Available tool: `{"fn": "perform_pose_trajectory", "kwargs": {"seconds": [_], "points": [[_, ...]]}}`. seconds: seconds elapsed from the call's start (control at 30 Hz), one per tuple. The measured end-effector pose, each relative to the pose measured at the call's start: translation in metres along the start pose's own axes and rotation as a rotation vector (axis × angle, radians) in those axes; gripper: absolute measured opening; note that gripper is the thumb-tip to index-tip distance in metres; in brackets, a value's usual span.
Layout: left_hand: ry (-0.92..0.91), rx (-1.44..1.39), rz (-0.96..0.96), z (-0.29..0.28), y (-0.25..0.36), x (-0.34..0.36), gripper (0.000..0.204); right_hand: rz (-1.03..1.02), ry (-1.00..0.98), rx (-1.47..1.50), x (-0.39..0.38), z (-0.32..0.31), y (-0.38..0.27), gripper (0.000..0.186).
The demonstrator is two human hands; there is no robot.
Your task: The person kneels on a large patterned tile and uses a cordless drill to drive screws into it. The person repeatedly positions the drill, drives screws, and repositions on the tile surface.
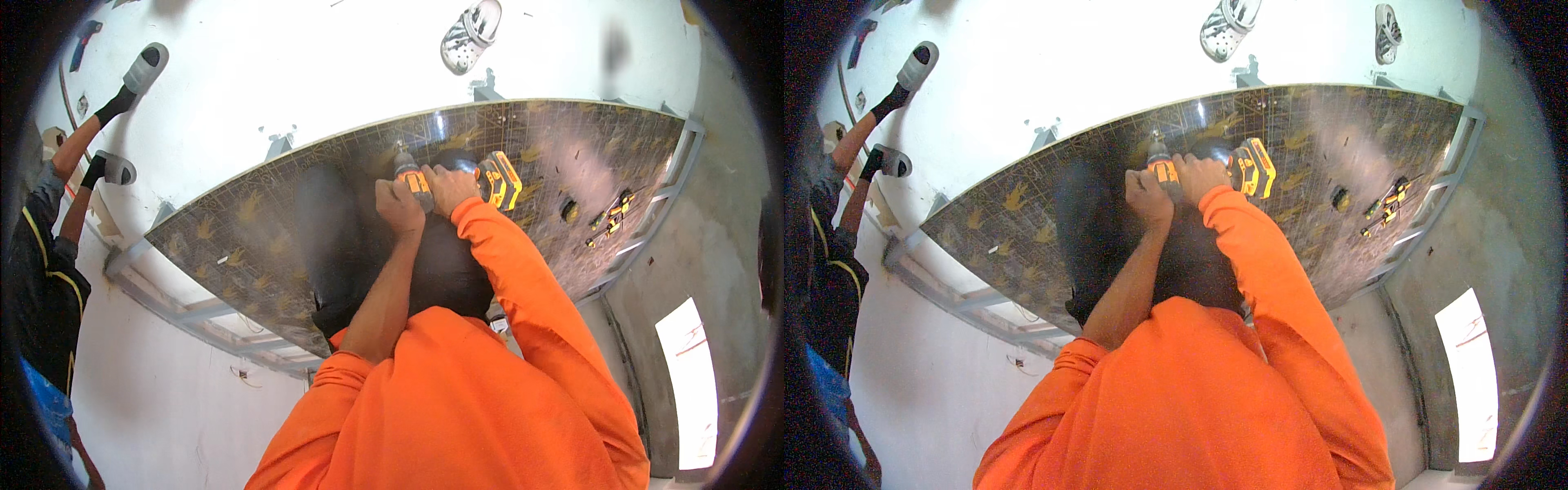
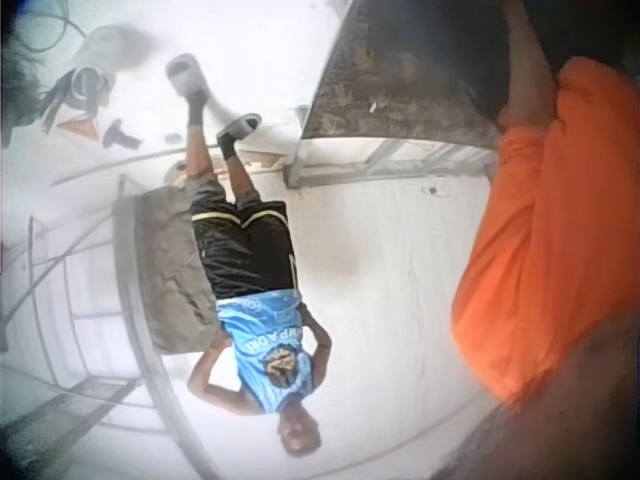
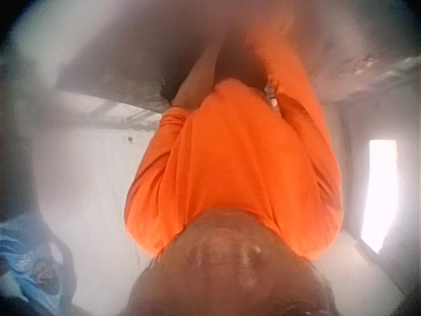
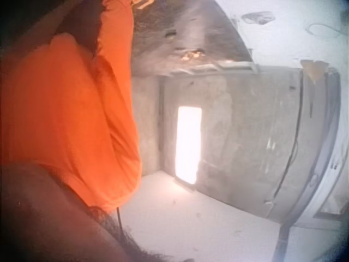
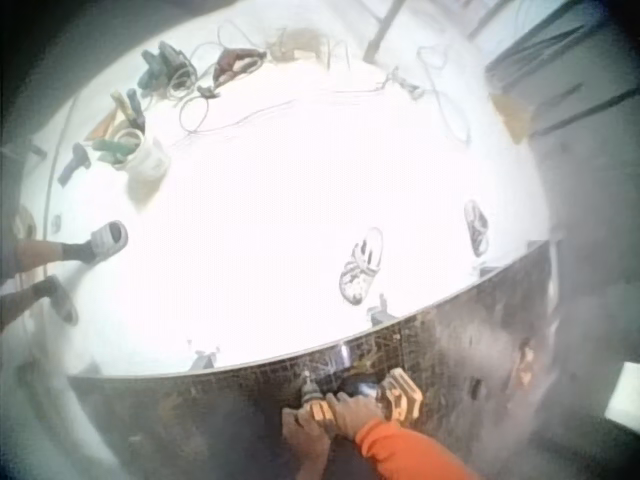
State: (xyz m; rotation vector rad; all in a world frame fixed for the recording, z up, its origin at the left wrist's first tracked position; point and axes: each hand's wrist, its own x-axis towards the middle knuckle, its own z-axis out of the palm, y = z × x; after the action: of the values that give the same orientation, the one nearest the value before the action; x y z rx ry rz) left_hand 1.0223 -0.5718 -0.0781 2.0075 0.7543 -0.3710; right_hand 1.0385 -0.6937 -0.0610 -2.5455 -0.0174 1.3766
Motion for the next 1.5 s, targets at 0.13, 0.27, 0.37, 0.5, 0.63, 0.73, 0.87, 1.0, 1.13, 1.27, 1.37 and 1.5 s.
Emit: {"fn": "perform_pose_trajectory", "kwargs": {"seconds": [0.13,0.27,0.37,0.5,0.63,0.73,0.87,1.0,1.13,1.27,1.37,1.5], "points": [[-0.029,-0.039,-0.004,-0.002,0.001,0.002,0.025,0.006,0.008,0.039,0.003,0.002,0.000,0.047],[-0.025,-0.033,0.023,-0.002,0.003,0.003,0.025,0.016,-0.005,0.016,0.003,0.001,-0.001,0.043],[-0.029,-0.039,0.007,-0.002,0.005,0.004,0.025,0.004,0.017,0.052,0.003,0.000,0.000,0.042],[-0.010,-0.011,0.035,-0.002,0.006,0.004,0.024,0.010,0.031,0.039,0.002,0.002,-0.001,0.042],[-0.030,-0.020,0.017,0.001,-0.001,0.002,0.023,0.017,0.058,0.042,0.002,0.004,0.000,0.045],[-0.127,-0.137,-0.076,0.000,-0.014,0.014,0.026,-0.039,0.113,0.053,0.003,-0.003,0.009,0.048],[-0.281,-0.262,-0.407,0.002,-0.043,0.076,0.034,-0.148,0.139,0.030,-0.006,-0.013,0.020,0.052],[-0.505,0.079,-0.724,0.033,-0.076,0.110,0.044,-0.214,0.157,0.045,-0.045,-0.001,0.018,0.056],[-0.562,-0.056,-0.769,0.077,-0.109,0.107,0.038,-0.188,0.212,0.047,-0.071,0.016,0.020,0.060],[-0.692,0.404,-0.170,0.081,-0.130,0.118,0.031,-0.149,0.218,0.065,-0.070,0.022,0.024,0.060],[-0.789,0.400,0.071,0.071,-0.124,0.130,0.029,-0.128,0.227,0.082,-0.061,0.019,0.027,0.055],[-0.652,-0.016,-0.734,0.065,-0.099,0.119,0.027,-0.122,0.230,0.142,-0.047,0.015,0.028,0.046]]}}
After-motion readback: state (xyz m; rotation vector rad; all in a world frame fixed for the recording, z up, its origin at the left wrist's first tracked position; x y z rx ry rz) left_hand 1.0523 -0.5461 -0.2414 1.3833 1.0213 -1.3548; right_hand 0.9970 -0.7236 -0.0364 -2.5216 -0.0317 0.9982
